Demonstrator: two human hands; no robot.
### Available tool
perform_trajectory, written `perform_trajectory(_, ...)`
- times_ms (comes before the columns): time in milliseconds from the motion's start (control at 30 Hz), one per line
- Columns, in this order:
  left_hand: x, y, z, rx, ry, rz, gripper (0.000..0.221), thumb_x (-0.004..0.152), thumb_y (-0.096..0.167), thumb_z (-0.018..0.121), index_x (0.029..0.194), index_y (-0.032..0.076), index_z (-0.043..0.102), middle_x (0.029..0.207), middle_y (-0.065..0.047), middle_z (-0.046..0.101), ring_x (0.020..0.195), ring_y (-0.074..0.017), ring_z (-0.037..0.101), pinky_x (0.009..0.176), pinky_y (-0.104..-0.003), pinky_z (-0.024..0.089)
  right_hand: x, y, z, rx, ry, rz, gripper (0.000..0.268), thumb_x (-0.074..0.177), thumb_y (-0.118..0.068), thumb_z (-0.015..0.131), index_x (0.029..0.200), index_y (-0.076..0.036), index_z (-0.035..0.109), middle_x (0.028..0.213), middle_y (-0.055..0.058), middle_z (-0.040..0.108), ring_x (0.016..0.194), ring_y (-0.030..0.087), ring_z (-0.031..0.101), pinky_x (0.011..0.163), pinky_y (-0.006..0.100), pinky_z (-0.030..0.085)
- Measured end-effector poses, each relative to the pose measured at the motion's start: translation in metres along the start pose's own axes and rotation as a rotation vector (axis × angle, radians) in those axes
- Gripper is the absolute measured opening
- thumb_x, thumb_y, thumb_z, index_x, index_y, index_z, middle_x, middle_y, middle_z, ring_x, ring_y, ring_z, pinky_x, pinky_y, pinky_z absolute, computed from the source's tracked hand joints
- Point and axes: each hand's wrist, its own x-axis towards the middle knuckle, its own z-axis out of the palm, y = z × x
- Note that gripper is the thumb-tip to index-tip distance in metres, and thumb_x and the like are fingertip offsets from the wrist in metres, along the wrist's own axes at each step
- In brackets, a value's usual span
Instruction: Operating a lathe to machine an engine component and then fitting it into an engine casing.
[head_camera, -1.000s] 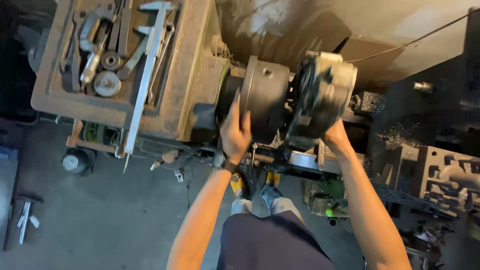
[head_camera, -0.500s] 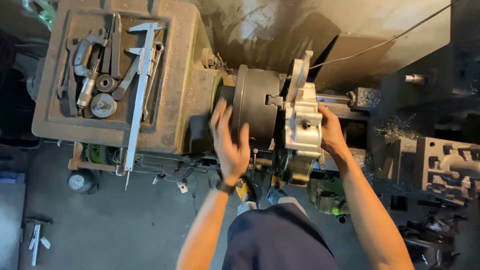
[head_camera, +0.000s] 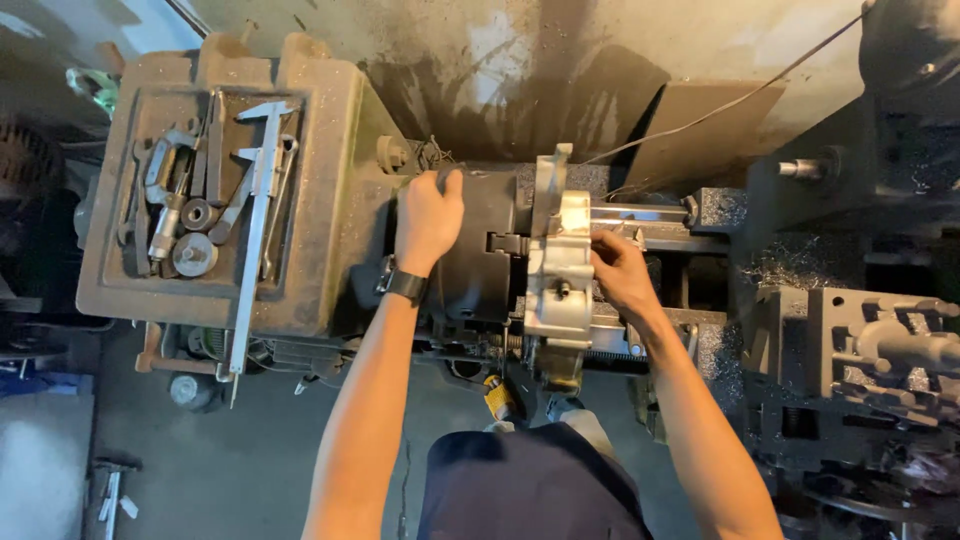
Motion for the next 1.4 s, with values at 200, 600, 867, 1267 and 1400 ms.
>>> perform_trajectory(200, -0.003, -0.013, 0.005, -0.036, 0.093, 0.124, 0.041, 0.099, 0.035, 0.06, 0.1, -0.005, 0.07, 0.091, -0.032, 0.068, 0.092, -0.0503, 0.065, 0.078, -0.054, 0.051, 0.008, -0.001, 0.004, -0.144, 0.075, 0.143, 0.023, 0.099, -0.017, 0.063, 0.113, -0.001, 0.073, 0.074, 0.003, 0.066, 0.061, 0.009, 0.053, 0.053, 0.027, 0.042)
perform_trajectory(600, -0.11, -0.044, 0.024, -0.254, 0.321, 0.308, 0.035, 0.106, 0.019, 0.055, 0.133, -0.003, 0.06, 0.107, -0.028, 0.072, 0.093, -0.0447, 0.071, 0.079, -0.046, 0.055, -0.009, -0.02, 0.0, -0.152, -0.016, -0.18, 0.022, 0.091, -0.005, 0.074, 0.112, 0.0, 0.068, 0.098, 0.004, 0.074, 0.087, 0.011, 0.068, 0.077, 0.026, 0.056)
perform_trajectory(867, -0.145, -0.044, 0.025, -0.243, 0.473, 0.47, 0.047, 0.108, 0.016, 0.054, 0.147, -0.006, 0.042, 0.144, -0.029, 0.054, 0.13, -0.0489, 0.057, 0.109, -0.048, 0.047, -0.014, -0.014, -0.001, -0.044, -0.029, -0.208, 0.042, 0.087, 0.003, 0.074, 0.128, -0.004, 0.071, 0.121, 0.008, 0.073, 0.097, 0.015, 0.069, 0.084, 0.027, 0.058)
perform_trajectory(1267, -0.058, 0.01, -0.006, -0.154, 0.232, 0.302, 0.032, 0.107, 0.019, 0.06, 0.126, -0.007, 0.063, 0.1, -0.031, 0.07, 0.094, -0.0452, 0.071, 0.079, -0.047, 0.055, -0.044, 0.151, -0.088, -0.835, 0.449, 0.153, 0.064, 0.083, -0.041, 0.085, 0.126, 0.003, 0.066, 0.108, 0.029, 0.072, 0.1, 0.044, 0.07, 0.089, 0.052, 0.057)
perform_trajectory(1400, -0.059, 0.013, -0.006, -0.166, 0.209, 0.273, 0.031, 0.106, 0.02, 0.06, 0.124, -0.005, 0.065, 0.093, -0.028, 0.071, 0.085, -0.0402, 0.073, 0.074, -0.044, 0.054, -0.038, 0.144, -0.072, -1.075, 0.428, 0.304, 0.053, 0.075, -0.038, 0.084, 0.105, 0.003, 0.069, 0.103, 0.025, 0.072, 0.103, 0.045, 0.064, 0.084, 0.061, 0.049)
